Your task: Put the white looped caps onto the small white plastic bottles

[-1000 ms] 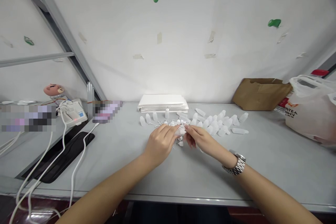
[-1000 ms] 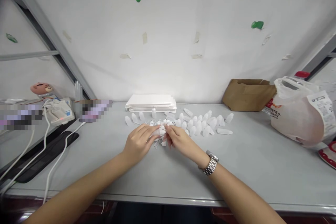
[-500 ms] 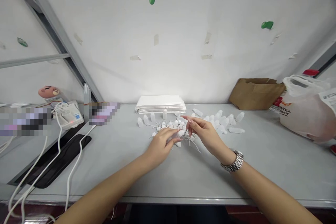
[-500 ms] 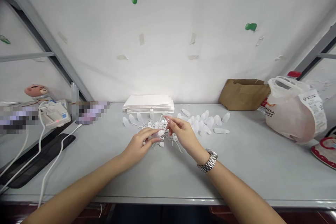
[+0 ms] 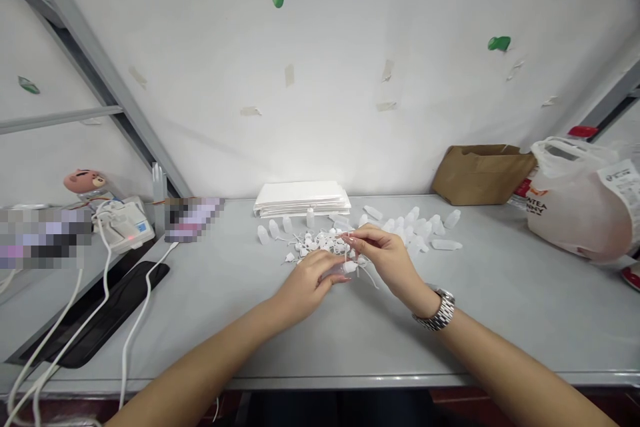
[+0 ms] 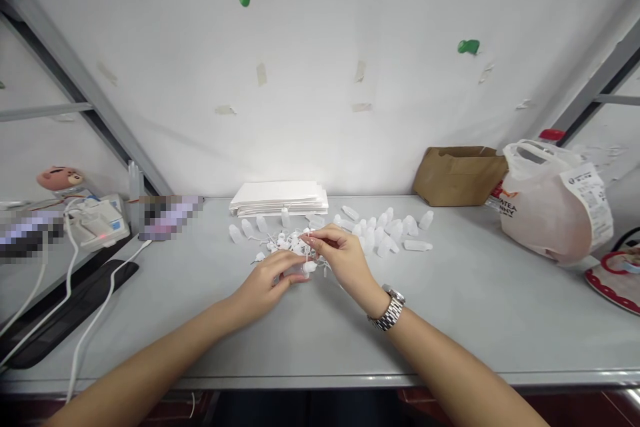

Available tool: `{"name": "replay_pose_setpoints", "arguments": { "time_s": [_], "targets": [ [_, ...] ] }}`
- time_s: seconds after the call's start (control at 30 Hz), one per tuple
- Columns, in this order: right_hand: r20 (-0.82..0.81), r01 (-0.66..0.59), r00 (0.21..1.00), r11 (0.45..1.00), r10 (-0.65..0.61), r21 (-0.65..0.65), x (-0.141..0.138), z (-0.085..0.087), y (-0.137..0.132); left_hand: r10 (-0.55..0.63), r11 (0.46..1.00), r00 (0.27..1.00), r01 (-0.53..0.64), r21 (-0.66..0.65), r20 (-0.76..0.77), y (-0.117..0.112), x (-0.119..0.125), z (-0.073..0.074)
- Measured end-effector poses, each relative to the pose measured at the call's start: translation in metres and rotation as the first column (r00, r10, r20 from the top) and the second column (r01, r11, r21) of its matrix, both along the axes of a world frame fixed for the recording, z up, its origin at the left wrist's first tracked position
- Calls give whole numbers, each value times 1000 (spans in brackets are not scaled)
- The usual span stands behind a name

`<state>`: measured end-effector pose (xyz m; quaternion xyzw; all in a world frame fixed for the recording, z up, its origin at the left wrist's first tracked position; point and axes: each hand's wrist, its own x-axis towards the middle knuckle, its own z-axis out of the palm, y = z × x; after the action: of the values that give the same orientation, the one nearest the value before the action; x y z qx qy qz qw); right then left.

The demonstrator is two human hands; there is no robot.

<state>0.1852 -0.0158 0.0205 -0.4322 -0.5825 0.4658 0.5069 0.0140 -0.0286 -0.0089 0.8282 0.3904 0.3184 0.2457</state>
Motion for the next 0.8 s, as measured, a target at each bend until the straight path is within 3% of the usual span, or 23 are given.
{"name": "replay_pose_setpoints", "arguments": {
  "time_s": [0.6,0.8],
  "targets": [
    [-10,73,997,997,-72,25,1,5,-1,-26,1000,1000,26,-14,1,-2,1,1],
    [-3,120,993,992,-120,31,5,3,4,40,999,999,-40,5,32,-2,0,5]
  ]
}}
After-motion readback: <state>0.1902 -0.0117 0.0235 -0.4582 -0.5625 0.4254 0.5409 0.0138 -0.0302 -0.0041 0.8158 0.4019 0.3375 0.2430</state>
